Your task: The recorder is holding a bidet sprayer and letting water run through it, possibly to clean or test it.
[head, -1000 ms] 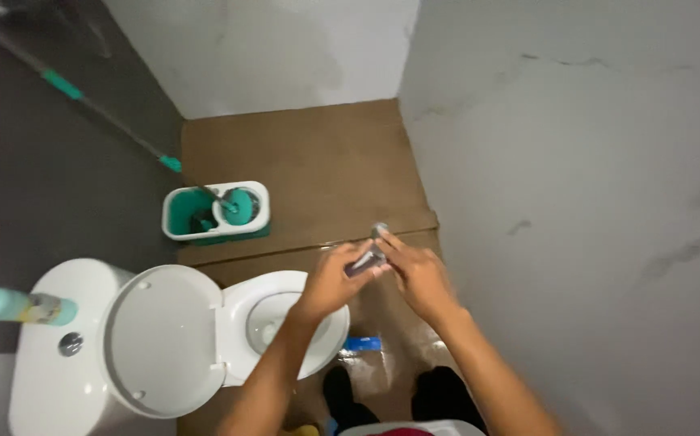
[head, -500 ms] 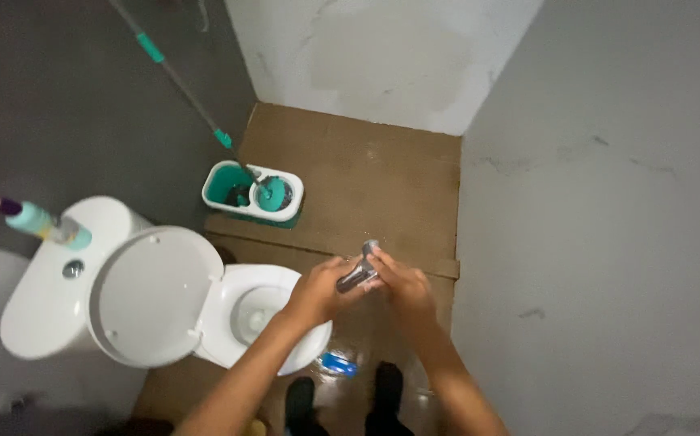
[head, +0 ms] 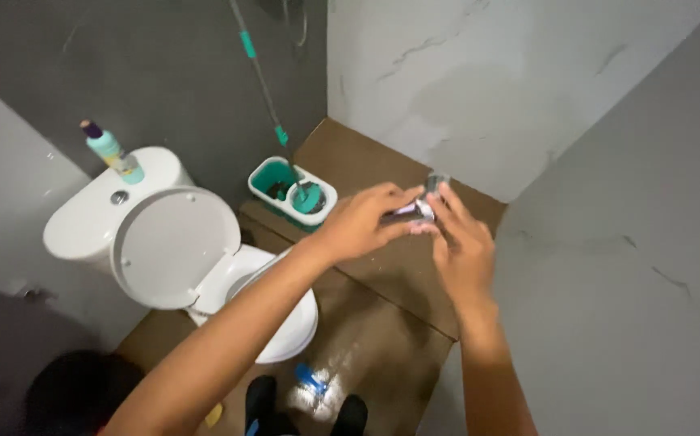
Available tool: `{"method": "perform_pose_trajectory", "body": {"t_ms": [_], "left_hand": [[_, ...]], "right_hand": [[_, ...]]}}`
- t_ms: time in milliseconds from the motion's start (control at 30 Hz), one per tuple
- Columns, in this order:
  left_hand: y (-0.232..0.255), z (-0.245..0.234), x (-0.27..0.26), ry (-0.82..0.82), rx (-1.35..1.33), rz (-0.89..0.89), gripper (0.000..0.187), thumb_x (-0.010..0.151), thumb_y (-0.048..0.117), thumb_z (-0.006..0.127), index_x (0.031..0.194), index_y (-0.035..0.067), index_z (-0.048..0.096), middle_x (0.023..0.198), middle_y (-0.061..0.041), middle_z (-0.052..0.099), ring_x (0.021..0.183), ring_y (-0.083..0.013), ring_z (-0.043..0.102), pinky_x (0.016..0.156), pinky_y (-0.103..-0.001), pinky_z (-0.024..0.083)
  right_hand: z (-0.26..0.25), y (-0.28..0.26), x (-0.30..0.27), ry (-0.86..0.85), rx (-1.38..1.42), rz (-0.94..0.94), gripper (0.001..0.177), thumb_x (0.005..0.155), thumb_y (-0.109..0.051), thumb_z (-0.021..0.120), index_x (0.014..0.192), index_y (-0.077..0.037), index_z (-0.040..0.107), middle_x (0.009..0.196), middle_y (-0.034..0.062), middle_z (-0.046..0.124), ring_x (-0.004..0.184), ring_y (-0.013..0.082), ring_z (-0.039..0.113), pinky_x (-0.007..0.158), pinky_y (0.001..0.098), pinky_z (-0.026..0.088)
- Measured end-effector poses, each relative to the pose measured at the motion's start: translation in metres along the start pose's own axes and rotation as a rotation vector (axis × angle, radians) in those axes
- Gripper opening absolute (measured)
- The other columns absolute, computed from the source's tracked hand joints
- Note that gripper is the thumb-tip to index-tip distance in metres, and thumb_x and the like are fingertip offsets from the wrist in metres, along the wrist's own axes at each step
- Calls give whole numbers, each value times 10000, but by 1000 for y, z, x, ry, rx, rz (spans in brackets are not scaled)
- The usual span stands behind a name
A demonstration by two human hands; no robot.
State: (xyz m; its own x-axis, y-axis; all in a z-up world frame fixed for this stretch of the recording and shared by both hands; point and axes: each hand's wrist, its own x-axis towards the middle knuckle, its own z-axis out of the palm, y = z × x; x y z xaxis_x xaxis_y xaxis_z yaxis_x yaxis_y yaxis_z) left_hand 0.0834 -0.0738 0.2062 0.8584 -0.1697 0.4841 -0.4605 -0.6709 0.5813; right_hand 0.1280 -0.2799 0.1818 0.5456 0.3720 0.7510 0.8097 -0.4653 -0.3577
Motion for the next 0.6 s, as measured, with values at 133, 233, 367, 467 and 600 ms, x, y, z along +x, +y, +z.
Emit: {"method": "perform_pose_trajectory", "body": {"t_ms": [133, 233, 367, 467, 600], "left_hand": [[-1, -11, -11, 12, 60, -49, 569, 926, 402, 729, 1416, 137, 610, 1119, -90, 673, 1001, -310, 680, 795, -397, 537], [-6, -10, -28, -26, 3, -227, 582, 886, 386, 725, 1413, 167, 611, 1091, -69, 677, 960, -277, 694, 785, -380, 539], [-24, -6, -45, 59, -7, -179, 563, 920, 358, 740, 1415, 127, 604, 1145, -100, 673, 1003, -300, 677, 834, -384, 524], [-29, 0, -57, 75, -29, -221, 559, 924, 326, 746, 1421, 113, 601, 1127, -117, 672, 1008, -311, 672, 850, -383, 521], [-39, 18, -69, 101, -79, -287, 553, 911, 268, 760, 1418, 112, 605, 1135, -114, 694, 1035, -308, 694, 859, -381, 530]], "right_hand": [[19, 5, 1, -15, 51, -68, 603, 806, 102, 651, 1366, -122, 682, 1480, 72, 614, 1179, 282, 702, 985, 373, 502], [35, 0, -7, -63, 75, -45, 548, 813, 64, 704, 1322, -140, 703, 1466, 54, 628, 1074, 273, 704, 947, 368, 507], [56, -3, -11, -92, 59, -32, 531, 815, 51, 727, 1310, -142, 714, 1459, 42, 634, 1046, 274, 695, 941, 376, 507], [68, -2, -18, -106, 75, -40, 527, 821, 52, 717, 1306, -153, 717, 1457, 38, 637, 1071, 263, 699, 950, 379, 511], [75, 9, -31, -179, 117, -75, 555, 805, 50, 692, 1325, -144, 695, 1451, 95, 617, 1139, 283, 690, 946, 401, 492]]}}
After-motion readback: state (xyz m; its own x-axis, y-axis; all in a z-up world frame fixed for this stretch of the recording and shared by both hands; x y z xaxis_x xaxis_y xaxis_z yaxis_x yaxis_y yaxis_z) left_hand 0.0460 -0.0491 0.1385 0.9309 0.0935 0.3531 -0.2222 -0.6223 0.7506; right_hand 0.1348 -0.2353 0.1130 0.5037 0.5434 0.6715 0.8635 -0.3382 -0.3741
